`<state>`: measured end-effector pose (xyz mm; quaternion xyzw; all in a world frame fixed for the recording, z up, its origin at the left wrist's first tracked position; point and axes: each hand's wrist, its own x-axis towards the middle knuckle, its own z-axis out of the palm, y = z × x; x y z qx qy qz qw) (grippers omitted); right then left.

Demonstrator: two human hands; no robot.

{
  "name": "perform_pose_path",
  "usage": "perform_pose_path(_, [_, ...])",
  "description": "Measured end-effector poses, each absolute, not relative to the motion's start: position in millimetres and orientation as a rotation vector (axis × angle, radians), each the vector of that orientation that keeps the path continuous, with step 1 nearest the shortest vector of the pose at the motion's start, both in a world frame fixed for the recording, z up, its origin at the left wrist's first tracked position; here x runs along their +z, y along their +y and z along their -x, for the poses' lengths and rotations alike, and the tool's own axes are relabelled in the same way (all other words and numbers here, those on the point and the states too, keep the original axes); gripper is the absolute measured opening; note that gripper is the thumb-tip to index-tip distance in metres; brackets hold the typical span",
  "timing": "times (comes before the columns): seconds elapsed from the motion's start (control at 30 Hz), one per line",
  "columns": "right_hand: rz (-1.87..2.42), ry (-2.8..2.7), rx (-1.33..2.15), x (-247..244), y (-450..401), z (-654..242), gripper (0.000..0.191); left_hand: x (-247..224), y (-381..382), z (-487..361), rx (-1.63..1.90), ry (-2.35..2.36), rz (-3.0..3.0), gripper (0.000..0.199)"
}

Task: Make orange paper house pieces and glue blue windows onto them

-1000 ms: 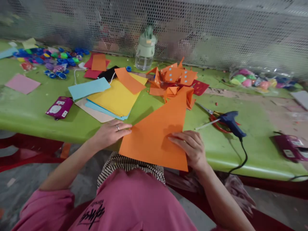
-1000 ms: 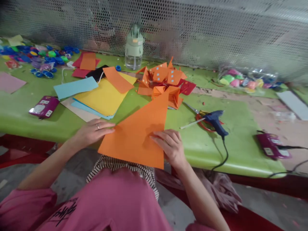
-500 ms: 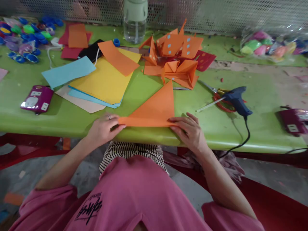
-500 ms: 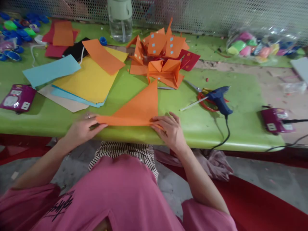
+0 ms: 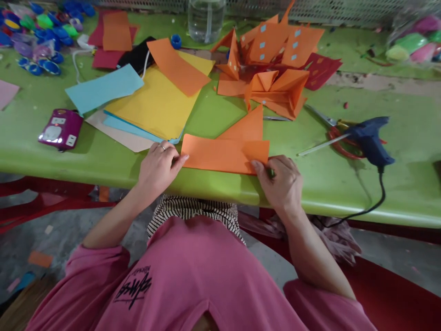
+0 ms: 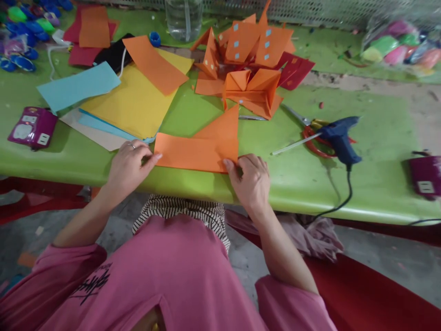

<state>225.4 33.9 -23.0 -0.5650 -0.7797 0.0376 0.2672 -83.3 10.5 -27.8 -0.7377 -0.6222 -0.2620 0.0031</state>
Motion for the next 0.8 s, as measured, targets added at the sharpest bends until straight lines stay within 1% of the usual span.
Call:
perform_pose_path(0.2, [1.551,-2.095,0.038,-24,40,-223,0.047,-29,21,85,-0.807,-2.004,2.306,0.045])
perform_pose_path(0.53, [1.59,-2.071,0.038,-29,40,-220,0.045,-26,19,87,-0.773,-2.027,2.311,0.032])
perform_pose_path(0.6, [1.603,-2.075,0.034,-30,39,-219,0.044,-25,18,88,-0.771,-2.027,2.285,0.026])
perform_pose_path(0.7, [1.634,-2.089,0.035,-29,38,-218,0.041,-18,17,86,-0.797,-1.903,2.306,0.007])
perform_pose_path(0.73, [1.647,-2.091,0.044,-29,38,-217,0.041,-14,17,84,-0.803,-1.816,2.349,0.012])
perform_pose_path(0.8, [1.676,-2.092,0.051,-28,38,-216,0.04,-8,14,76,-0.788,-1.581,2.486,0.028])
